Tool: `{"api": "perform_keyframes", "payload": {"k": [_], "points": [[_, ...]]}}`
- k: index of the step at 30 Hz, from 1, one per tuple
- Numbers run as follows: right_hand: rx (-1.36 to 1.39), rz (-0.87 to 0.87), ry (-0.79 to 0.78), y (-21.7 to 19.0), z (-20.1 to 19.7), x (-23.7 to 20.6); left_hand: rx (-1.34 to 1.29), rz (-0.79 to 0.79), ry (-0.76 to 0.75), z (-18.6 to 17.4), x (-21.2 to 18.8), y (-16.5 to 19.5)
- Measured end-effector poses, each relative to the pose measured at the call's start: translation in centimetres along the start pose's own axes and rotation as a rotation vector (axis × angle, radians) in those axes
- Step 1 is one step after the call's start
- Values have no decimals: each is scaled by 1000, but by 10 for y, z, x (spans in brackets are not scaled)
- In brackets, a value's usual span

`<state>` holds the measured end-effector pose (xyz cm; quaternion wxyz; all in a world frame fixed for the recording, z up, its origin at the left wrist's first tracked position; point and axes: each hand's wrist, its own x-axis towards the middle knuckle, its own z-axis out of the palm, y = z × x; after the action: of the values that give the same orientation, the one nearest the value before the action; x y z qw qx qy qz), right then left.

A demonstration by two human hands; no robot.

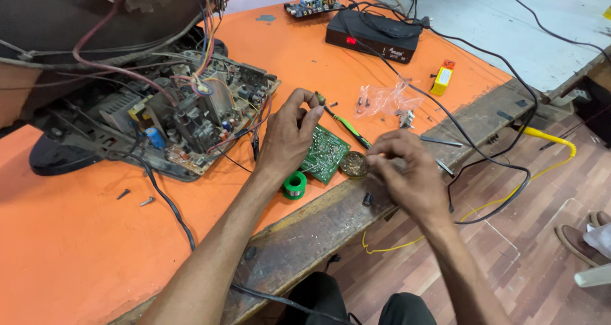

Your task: The person solders components on a green circuit board at a repair bench, holding the board steady with one hand while applying a soldering iron with the other. They feed solder wire from a spool, reposition the board, and continue soldering joints throughout the episode.

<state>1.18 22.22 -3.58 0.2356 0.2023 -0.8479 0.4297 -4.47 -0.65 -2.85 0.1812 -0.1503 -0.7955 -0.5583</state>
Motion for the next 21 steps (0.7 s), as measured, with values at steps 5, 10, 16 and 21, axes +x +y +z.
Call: {"api": "perform_keyframes", "payload": {"k": [5, 10, 16, 21], "points": [[5, -59, -84, -16, 22, -1, -12, 8, 2, 2, 0, 0], [-19, -28, -79, -26, 27, 1, -24, 9, -4, 1, 0, -1], [-159, -97, -39, -30, 31, -2, -17, -1, -13, 1, 1, -2], [-203, -137, -28, -32, 33, -4, -9, 5, -11, 1, 1, -3]]}}
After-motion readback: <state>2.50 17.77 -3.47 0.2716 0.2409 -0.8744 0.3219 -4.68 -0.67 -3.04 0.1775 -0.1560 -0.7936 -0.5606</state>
